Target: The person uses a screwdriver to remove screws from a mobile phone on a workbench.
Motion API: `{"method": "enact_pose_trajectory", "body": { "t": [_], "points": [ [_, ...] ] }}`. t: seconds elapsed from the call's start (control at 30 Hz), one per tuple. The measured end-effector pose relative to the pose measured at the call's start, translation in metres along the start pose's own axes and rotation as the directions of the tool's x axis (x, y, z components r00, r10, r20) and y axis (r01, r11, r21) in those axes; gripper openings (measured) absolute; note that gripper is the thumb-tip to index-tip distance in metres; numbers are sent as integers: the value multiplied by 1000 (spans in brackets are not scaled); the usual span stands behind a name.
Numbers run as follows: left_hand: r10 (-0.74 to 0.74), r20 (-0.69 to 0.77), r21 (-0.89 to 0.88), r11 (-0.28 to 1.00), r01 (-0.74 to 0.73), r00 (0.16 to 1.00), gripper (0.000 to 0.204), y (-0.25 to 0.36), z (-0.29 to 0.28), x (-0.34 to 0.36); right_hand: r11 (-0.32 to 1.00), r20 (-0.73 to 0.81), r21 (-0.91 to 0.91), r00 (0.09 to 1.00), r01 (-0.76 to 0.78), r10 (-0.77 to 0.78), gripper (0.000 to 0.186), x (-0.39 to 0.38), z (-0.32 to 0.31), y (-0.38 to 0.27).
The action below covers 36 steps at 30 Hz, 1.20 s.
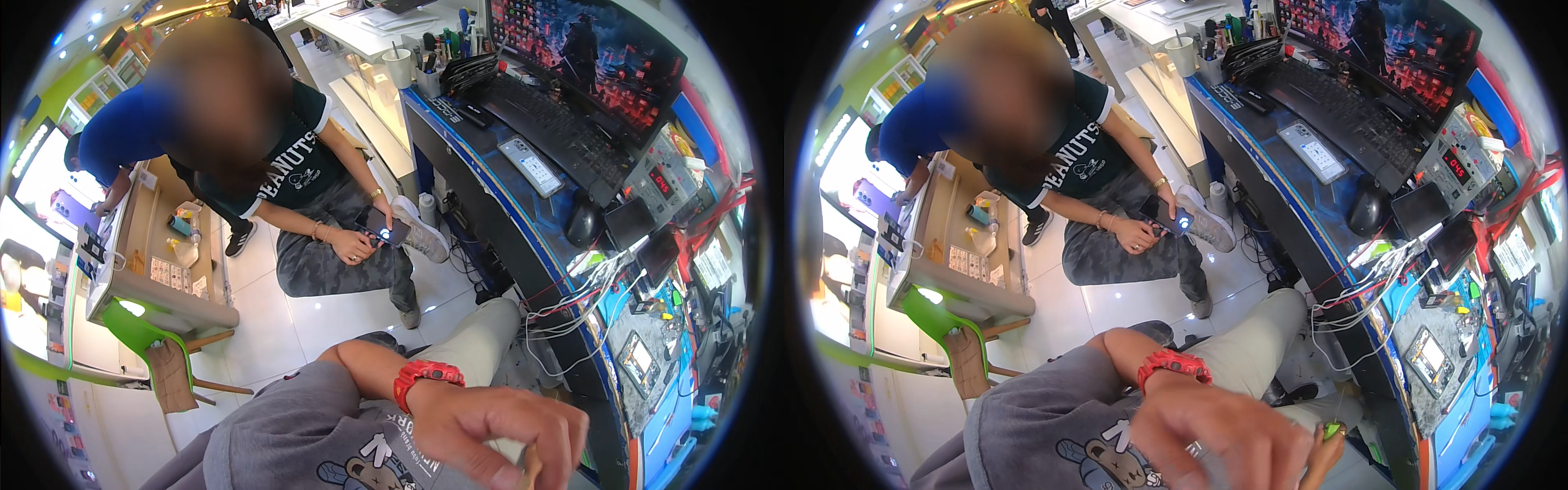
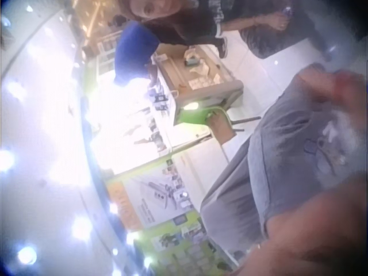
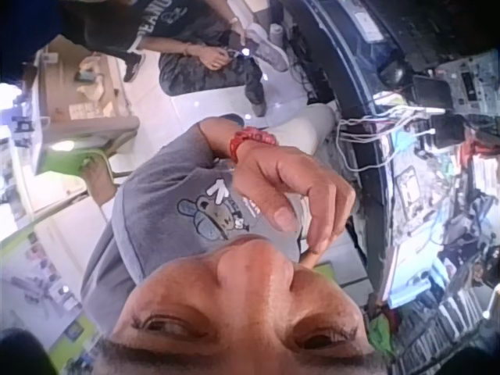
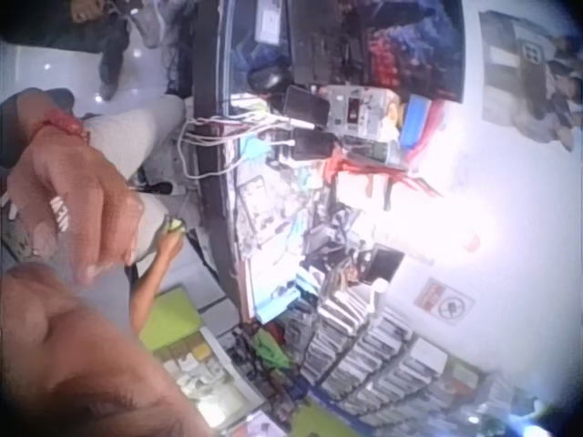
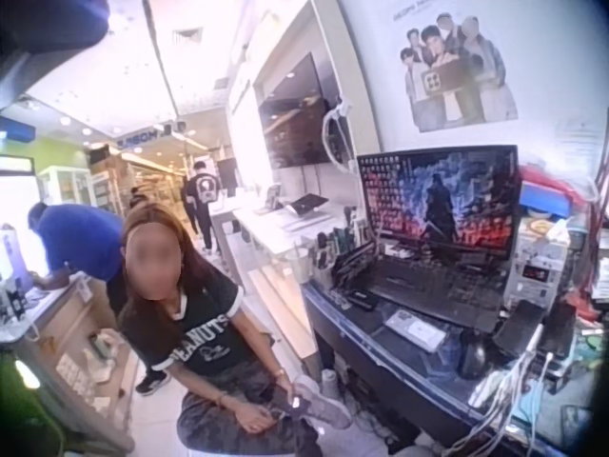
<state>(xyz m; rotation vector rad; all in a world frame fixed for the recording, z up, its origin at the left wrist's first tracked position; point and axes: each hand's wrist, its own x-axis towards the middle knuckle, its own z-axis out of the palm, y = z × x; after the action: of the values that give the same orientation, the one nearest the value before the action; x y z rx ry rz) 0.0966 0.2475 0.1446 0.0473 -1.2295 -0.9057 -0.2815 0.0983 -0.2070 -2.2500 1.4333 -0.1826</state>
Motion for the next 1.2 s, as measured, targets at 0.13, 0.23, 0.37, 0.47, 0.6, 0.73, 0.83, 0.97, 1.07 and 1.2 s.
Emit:
{"method": "enact_pose_trajectory", "body": {
  "t": [0.13, 0.23, 0.37, 0.47, 0.6, 0.73, 0.83, 0.97, 1.07, 1.2],
  "points": [
    [299, 38, -205, 936, -285, 954, 37, -22, 19, 19, 999, 1, -34, 1000, 14, -14, 40, -4, -26, -35],
    [281, 82, -305, 920, -244, 956, 38, -24, 22, 25, 999, -1, -32, 1000, 8, -8, 42, -3, -25, -33],
    [268, 167, -363, 911, -193, 949, 42, -21, 21, 27, 999, -17, -38, 1000, 19, -20, 46, -3, -18, -27],
    [237, 243, -337, 930, -147, 941, 39, -22, 14, 28, 998, -25, -52, 999, 31, -32, 48, -5, -16, -26],
    [-54, 223, 42, 998, 46, 973, 15, -17, -16, 27, 998, -58, -64, 998, -5, 1, 49, -7, -15, -18],
    [-184, -150, 837, 499, 223, 972, 14, -59, -51, 4, 961, 52, 222, 986, -165, 158, 48, 0, -60, -81],
    [-176, -147, 978, 124, 170, 973, 22, -105, -81, -13, 924, 6, 373, 996, -85, 89, 44, -10, -87, -98],
    [-290, -62, 986, 134, 105, 955, 33, -150, -90, -15, 452, 225, 857, 969, -246, 101, 42, -26, -131, -146],
    [-341, 26, 994, 112, 13, 940, 37, -183, -91, -6, 325, 167, 928, 983, -182, 76, 43, -27, -140, -163],
    [-333, 102, 994, 75, -82, 937, 41, -225, -103, 6, 144, 243, 954, 960, -262, 137, 43, -7, -133, -174]
  ]
}}
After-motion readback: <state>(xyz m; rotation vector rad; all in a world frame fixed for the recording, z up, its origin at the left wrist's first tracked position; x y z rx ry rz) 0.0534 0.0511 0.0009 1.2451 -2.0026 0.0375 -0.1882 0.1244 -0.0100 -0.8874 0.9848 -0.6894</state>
